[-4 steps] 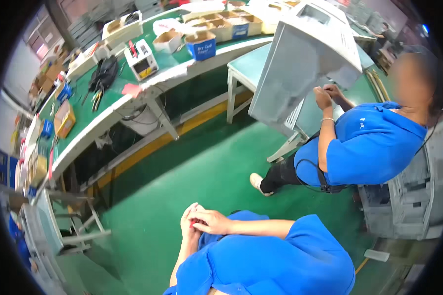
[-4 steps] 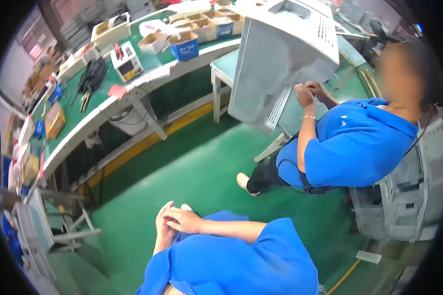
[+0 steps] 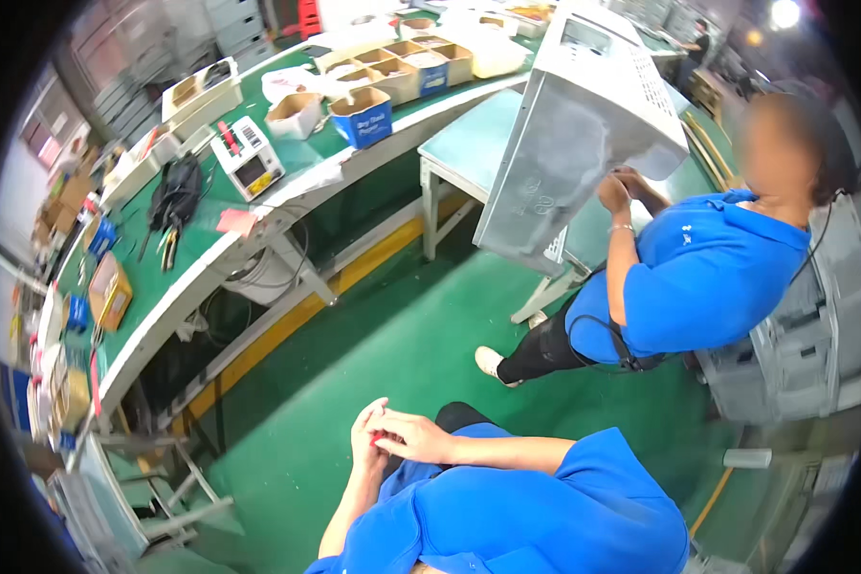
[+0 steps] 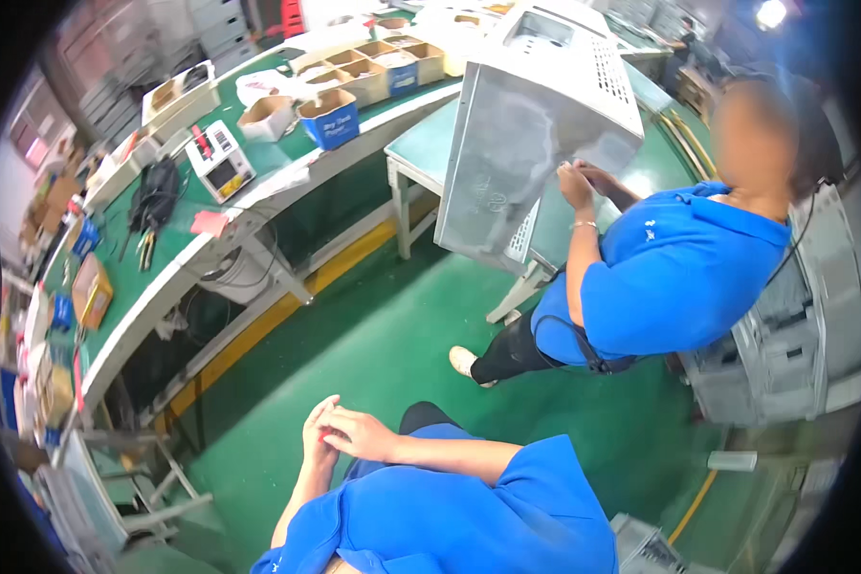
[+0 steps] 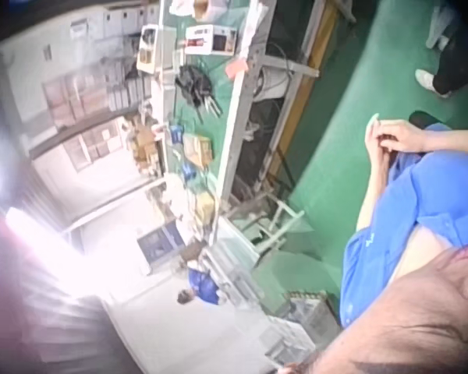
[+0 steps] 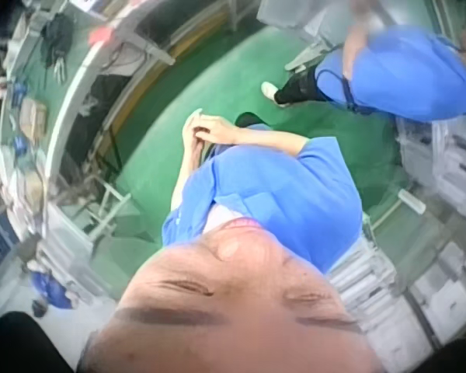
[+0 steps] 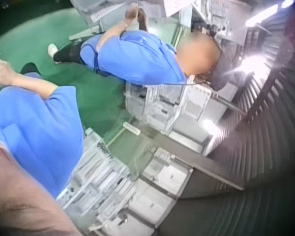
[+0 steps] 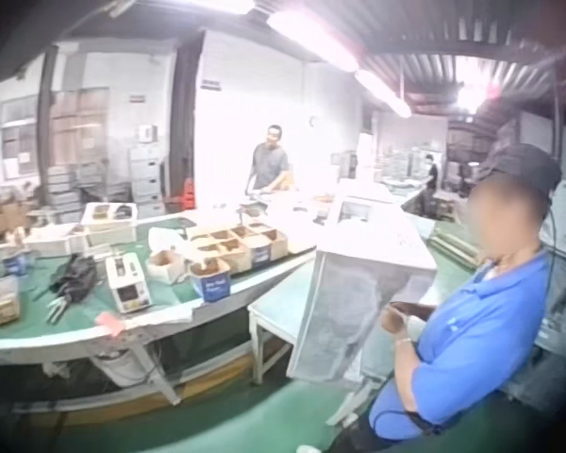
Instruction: Collaborate with a colleague to assemble metal computer or server cabinets, including positioning panels and inserting fasteners.
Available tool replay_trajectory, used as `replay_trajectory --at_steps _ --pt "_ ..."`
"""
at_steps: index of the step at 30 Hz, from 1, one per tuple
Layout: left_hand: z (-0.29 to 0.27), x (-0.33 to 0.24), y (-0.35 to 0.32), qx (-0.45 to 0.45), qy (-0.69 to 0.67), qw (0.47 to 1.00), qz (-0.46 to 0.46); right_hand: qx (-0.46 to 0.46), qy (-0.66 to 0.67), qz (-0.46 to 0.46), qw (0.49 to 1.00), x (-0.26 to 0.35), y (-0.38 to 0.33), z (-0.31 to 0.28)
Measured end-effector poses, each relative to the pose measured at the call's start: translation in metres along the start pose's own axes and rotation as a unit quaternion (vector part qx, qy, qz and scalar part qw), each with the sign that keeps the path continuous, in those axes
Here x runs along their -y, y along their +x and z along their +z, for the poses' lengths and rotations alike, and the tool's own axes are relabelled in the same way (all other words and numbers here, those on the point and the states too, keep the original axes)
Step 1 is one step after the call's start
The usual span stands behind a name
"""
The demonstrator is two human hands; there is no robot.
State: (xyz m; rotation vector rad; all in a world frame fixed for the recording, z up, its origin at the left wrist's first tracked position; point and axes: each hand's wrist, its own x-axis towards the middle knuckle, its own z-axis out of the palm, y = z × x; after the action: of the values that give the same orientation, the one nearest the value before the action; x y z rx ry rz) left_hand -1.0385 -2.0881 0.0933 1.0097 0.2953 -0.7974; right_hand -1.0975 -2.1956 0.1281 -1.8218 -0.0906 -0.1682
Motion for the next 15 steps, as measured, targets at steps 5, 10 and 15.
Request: replay_trajectory --at_steps 5,10,15 --pt "0.024 -0.053 0.067 0.101 0.045 0.993 -0.048 -0.112 -0.032 0.038 0.992 0.004 0.064 -0.018" --pt "0.095 -0.101 0.145 0.178 0.051 0.979 -0.080 -0.224 0.025 0.092 0.970 -0.012 0.129 -0.067" --pt "0.146 -0.141 0.205 0.199 0.077 0.976 -0.045 -0.249 0.068 0.079 0.963 -0.019 0.189 -0.118"
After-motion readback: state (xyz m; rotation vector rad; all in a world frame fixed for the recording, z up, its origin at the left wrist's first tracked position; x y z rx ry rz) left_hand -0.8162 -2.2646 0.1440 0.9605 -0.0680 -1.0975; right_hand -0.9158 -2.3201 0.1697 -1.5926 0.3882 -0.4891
